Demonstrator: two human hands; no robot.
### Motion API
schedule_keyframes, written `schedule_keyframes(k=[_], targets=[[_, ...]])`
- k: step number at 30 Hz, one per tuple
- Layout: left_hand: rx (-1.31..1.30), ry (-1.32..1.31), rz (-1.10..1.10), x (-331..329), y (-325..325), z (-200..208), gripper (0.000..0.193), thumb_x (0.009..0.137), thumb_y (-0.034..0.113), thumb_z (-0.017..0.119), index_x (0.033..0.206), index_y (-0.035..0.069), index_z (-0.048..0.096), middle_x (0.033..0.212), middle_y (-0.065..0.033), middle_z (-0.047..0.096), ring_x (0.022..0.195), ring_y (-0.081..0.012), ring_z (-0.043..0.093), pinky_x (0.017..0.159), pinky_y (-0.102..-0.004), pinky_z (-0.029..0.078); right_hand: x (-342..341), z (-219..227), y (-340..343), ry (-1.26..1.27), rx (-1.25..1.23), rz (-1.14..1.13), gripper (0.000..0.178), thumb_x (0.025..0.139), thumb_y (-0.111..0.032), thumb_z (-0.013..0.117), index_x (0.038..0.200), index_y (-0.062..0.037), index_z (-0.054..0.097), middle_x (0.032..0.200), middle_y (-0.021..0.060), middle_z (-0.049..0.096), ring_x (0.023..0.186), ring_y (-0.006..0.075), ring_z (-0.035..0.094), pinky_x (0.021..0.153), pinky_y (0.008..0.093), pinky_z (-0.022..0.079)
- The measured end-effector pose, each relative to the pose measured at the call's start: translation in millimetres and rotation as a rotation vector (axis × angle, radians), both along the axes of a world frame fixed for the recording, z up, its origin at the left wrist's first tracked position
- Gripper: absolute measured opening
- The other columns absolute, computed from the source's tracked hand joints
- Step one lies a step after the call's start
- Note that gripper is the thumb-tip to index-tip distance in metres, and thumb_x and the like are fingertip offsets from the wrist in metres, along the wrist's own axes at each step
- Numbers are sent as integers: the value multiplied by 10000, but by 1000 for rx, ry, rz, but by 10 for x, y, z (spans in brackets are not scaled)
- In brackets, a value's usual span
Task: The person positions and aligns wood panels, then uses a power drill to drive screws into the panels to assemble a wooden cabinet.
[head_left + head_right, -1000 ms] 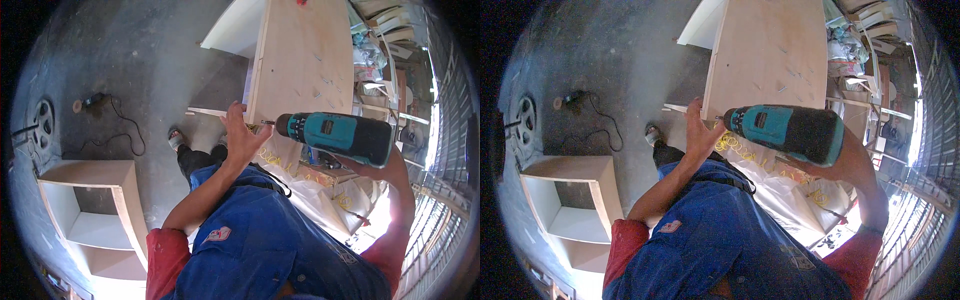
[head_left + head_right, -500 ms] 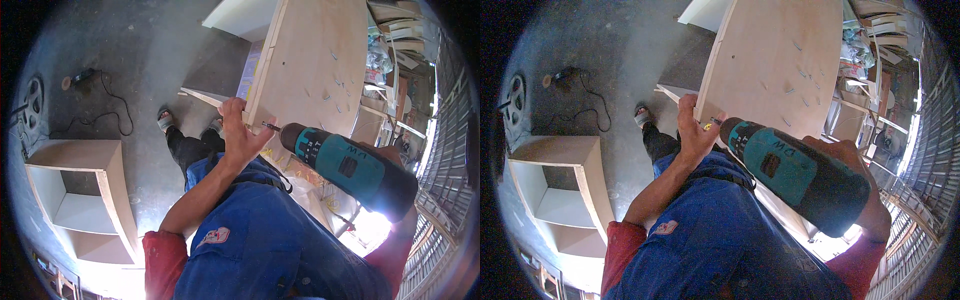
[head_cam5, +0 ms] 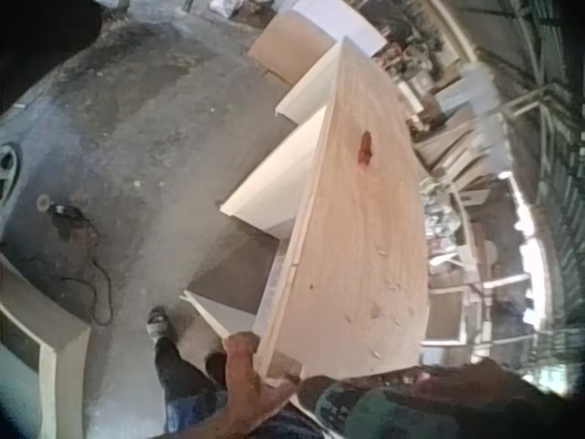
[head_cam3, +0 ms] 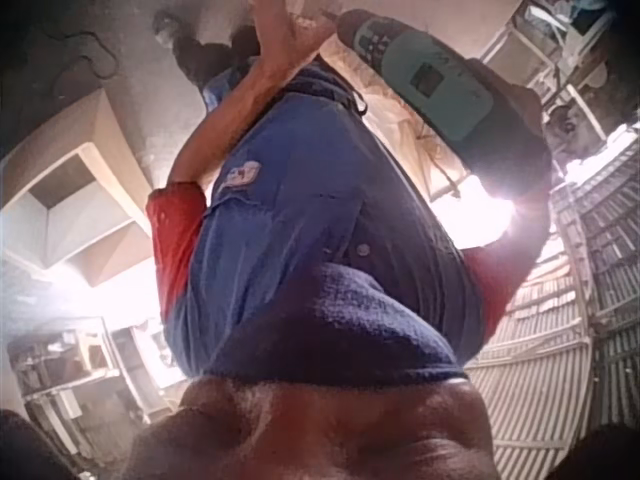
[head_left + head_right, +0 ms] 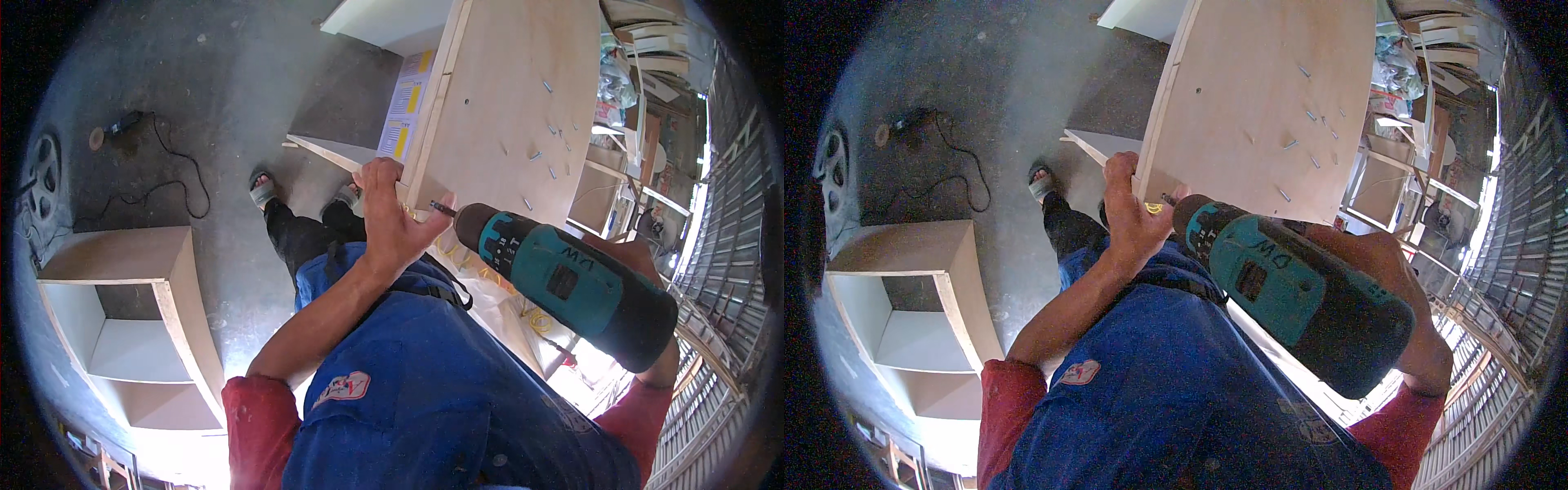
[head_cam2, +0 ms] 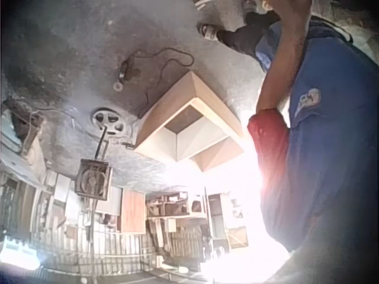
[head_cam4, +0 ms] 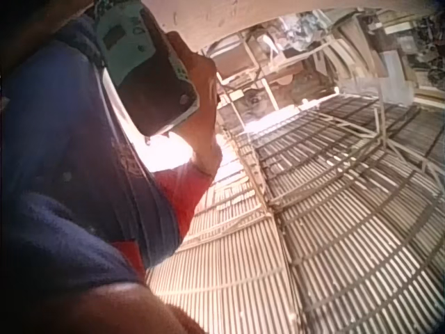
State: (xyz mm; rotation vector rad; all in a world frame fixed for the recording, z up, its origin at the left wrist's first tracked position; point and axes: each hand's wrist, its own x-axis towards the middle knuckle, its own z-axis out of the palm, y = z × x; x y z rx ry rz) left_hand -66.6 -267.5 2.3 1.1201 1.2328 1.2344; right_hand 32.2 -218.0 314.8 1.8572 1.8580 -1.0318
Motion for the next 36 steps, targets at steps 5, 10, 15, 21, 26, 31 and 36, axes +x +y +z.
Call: schedule_keyframes(k=[5, 10, 15, 21, 26, 31, 36], targets=[[48, 65, 1, -21, 0, -15, 619, 705, 219, 898, 1116, 0, 491, 1027, -175, 524, 959, -352, 538, 881, -460, 436, 31, -56, -24, 33, 61, 92, 442, 853, -261, 769, 1249, -79, 697, 917, 118, 766, 738, 231, 757, 714, 342, 602], [47, 16, -1, -21, -5, -30, 637, 676, 224, 866, 1117, 16, 455, 1047, -179, 493, 1029, -341, 474, 909, -473, 405, -86, -85, -180, 148, 105, -190, 626, 800, -164, 854, 1338, -30, 562, 1133, 129, 640, 1023, 221, 680, 858, 332, 578], [11, 28, -22, 1, -26, -61, 669, 673, 241, 883, 1126, 3, 452, 1073, -185, 499, 1059, -350, 477, 928, -475, 414, 37, -71, -58, -104, -62, -76, 269, 869, -294, 733, 1018, -73, 698, 755, 111, 705, 689, 217, 730, 672, 358, 567], [30, 9, -140, -153, -12, -101, 665, 694, 249, 909, 1178, -14, 537, 1153, -199, 551, 1122, -362, 521, 984, -463, 422, 256, -105, 6, -90, -9, 147, 333, 813, -259, 820, 1075, -91, 700, 913, 102, 736, 808, 215, 729, 778, 359, 566], [69, -27, -298, -458, 135, -214, 469, 764, 211, 883, 1144, 18, 686, 1097, -156, 695, 1045, -343, 657, 1030, -445, 442, 500, -167, -134, -69, 91, 71, 492, 781, -230, 871, 1208, -78, 678, 1160, 125, 725, 1064, 284, 702, 942, 394, 548], [301, 119, -353, -602, 253, -320, 315, 839, 164, 821, 1098, 8, 734, 1027, -148, 758, 972, -308, 734, 903, -392, 553, 651, -272, -358, -84, 147, -47, 585, 781, -238, 879, 1284, -76, 627, 1207, 141, 706, 1074, 296, 698, 978, 396, 546], [308, 88, -421, -682, 255, -196, 314, 914, 124, 726, 1189, -21, 685, 1080, -215, 732, 912, -410, 711, 836, -435, 558, 588, -364, -459, 70, 222, -97, 579, 792, -230, 875, 1279, -56, 614, 1237, 147, 692, 1105, 292, 687, 977, 382, 544]])
